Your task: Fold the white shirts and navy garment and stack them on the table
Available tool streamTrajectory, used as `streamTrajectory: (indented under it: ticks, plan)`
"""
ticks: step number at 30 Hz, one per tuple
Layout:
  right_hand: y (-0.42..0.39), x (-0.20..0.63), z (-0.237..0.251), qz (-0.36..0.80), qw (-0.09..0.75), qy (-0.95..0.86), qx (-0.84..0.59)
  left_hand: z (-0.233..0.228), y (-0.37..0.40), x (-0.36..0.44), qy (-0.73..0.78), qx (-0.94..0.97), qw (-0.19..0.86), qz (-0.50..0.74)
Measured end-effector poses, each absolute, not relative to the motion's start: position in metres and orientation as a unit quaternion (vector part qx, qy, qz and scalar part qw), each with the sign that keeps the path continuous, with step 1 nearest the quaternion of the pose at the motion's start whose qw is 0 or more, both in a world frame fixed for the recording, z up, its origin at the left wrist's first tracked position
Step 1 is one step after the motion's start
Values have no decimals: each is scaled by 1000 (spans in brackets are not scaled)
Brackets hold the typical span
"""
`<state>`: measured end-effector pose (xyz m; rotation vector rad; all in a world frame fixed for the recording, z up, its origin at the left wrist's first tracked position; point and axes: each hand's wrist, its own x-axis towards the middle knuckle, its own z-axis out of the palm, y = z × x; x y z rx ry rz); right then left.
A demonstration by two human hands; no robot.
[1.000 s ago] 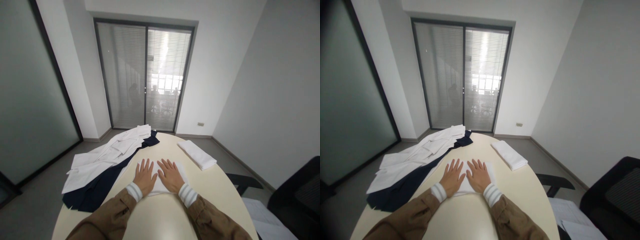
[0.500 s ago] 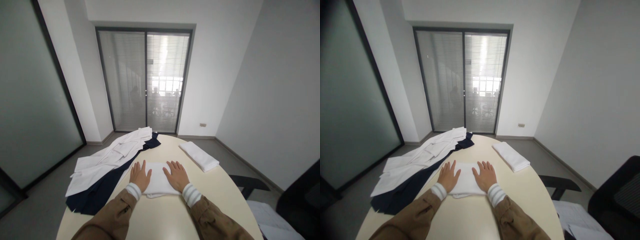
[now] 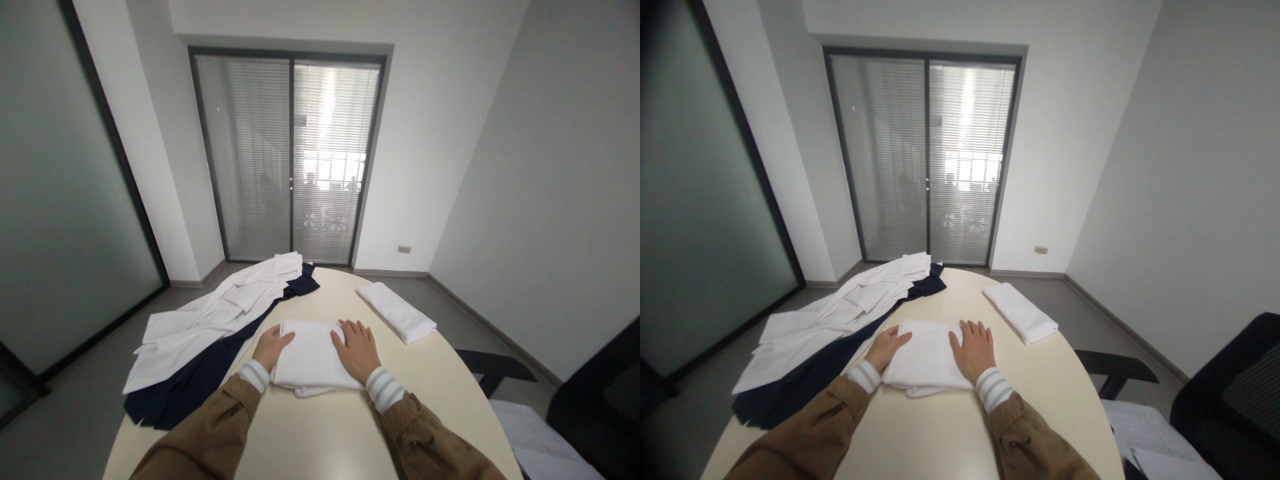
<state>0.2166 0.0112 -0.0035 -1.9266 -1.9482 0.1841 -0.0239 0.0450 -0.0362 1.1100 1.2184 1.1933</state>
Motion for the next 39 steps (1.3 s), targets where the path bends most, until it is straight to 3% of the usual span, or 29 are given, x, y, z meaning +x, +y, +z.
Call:
streamTrajectory:
  ticks: [4,8,12,15,17,28,33,39]
  plan:
    - [16,222,-5,79,222,-674,-700,-27,37,-22,460,474,532,530]
    - [26,242,-4,151,368,-616,-680,-15,29,-15,409,465,530,579]
    - [30,264,2,370,490,-500,-611,-3,25,-13,373,429,560,603]
    - [25,270,6,558,467,-475,-495,2,27,-18,369,427,538,626]
    - [19,269,6,612,454,-487,-427,4,29,-22,370,432,523,634]
    - [19,273,2,600,447,-512,-422,-9,34,-23,419,453,500,608]
    - [17,273,1,586,458,-505,-437,-9,32,-20,396,448,546,587]
    - [18,272,2,576,481,-499,-432,-16,37,-21,441,474,440,622]
